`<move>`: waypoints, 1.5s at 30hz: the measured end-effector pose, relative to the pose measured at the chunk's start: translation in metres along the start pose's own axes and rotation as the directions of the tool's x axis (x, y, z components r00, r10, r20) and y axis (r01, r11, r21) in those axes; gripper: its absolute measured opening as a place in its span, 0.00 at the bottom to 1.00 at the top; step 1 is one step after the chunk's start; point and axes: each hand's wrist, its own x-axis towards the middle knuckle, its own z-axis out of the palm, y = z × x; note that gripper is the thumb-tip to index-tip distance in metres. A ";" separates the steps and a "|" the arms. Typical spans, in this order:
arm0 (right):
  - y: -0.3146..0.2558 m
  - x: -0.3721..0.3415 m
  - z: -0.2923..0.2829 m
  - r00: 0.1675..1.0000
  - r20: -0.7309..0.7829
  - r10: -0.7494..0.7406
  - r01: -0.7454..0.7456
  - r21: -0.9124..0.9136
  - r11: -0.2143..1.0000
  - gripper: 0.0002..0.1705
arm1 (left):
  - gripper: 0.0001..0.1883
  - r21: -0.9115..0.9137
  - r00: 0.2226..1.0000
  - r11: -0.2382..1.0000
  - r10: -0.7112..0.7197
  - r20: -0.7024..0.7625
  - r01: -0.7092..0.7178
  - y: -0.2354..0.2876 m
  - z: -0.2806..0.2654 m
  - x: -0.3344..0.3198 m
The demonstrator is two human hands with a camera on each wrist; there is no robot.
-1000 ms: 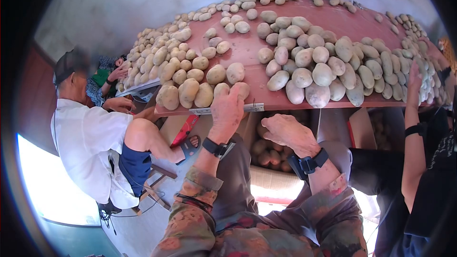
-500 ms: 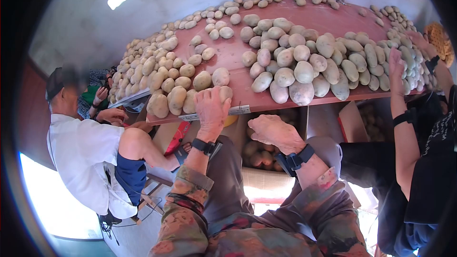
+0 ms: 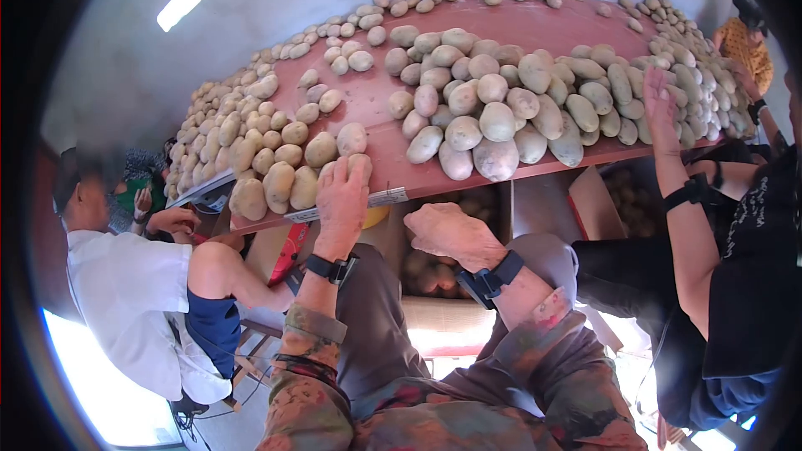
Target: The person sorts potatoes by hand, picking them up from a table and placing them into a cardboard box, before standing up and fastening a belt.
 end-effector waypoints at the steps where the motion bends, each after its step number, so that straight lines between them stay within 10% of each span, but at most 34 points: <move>1: 0.001 0.001 0.002 1.000 -0.010 -0.004 0.004 -0.004 1.000 0.12 | 0.27 0.031 1.000 0.999 -0.026 0.007 0.026 0.001 0.002 0.001; 21: -0.004 0.001 0.000 0.999 0.029 0.023 -0.022 -0.025 0.999 0.12 | 0.20 -0.270 0.987 0.949 0.157 -0.047 -0.164 0.063 -0.044 0.047; 30: 0.009 -0.018 0.014 0.895 -0.393 -0.211 0.239 0.024 0.971 0.14 | 0.24 -0.408 0.964 0.875 0.256 -0.067 -0.260 0.106 -0.023 0.077; 35: 0.006 -0.022 0.000 0.983 -0.159 0.094 -0.050 0.262 0.964 0.15 | 0.28 -0.349 0.958 0.908 0.277 0.078 -0.234 0.117 -0.023 0.090; 45: 0.022 -0.025 -0.005 0.983 -0.161 0.085 -0.076 0.063 0.995 0.17 | 0.33 -0.425 0.949 0.865 0.314 0.043 -0.267 0.128 -0.031 0.100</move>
